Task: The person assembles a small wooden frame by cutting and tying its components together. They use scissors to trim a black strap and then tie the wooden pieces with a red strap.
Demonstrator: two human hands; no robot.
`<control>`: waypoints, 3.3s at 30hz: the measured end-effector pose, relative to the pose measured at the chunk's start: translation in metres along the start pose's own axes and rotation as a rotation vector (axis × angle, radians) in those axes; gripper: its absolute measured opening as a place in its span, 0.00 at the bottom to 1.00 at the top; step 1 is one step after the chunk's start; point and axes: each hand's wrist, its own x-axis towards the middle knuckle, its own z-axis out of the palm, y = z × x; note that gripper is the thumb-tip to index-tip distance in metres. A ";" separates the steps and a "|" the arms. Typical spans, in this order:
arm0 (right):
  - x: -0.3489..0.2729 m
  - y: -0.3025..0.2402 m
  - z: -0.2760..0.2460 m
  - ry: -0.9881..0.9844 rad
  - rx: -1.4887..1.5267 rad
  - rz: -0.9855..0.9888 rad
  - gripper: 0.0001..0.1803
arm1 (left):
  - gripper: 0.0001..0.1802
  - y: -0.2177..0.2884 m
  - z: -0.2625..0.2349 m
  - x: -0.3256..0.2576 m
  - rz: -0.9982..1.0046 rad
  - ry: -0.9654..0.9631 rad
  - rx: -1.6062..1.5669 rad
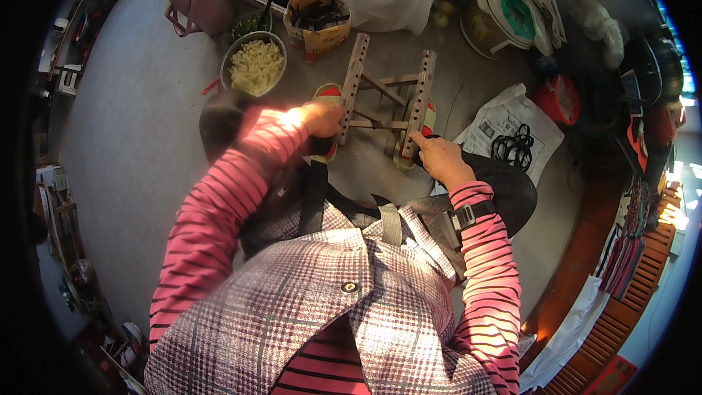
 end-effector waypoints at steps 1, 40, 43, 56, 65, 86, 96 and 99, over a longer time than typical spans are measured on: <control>0.000 0.000 0.000 0.007 -0.005 -0.005 0.22 | 0.18 0.000 0.000 0.000 -0.005 -0.007 -0.004; 0.096 0.047 -0.030 0.163 0.115 0.284 0.36 | 0.14 0.014 -0.006 -0.006 0.024 -0.026 0.006; 0.097 0.047 -0.030 0.158 0.095 0.284 0.37 | 0.14 0.015 -0.005 -0.005 0.020 -0.010 0.000; 0.078 0.046 -0.014 0.230 0.163 0.167 0.37 | 0.16 0.006 0.003 0.008 0.020 -0.050 -0.010; 0.053 0.030 -0.011 0.159 0.152 0.142 0.32 | 0.16 0.004 0.003 0.008 0.019 -0.036 -0.037; 0.055 0.025 -0.011 0.140 0.070 0.205 0.30 | 0.13 0.007 -0.001 0.005 0.031 -0.009 -0.021; 0.055 0.025 -0.007 0.178 0.053 0.174 0.32 | 0.14 0.006 -0.001 0.005 0.005 -0.023 -0.066; 0.054 0.026 -0.005 0.196 0.044 0.169 0.31 | 0.15 0.006 -0.002 0.006 0.019 -0.038 -0.037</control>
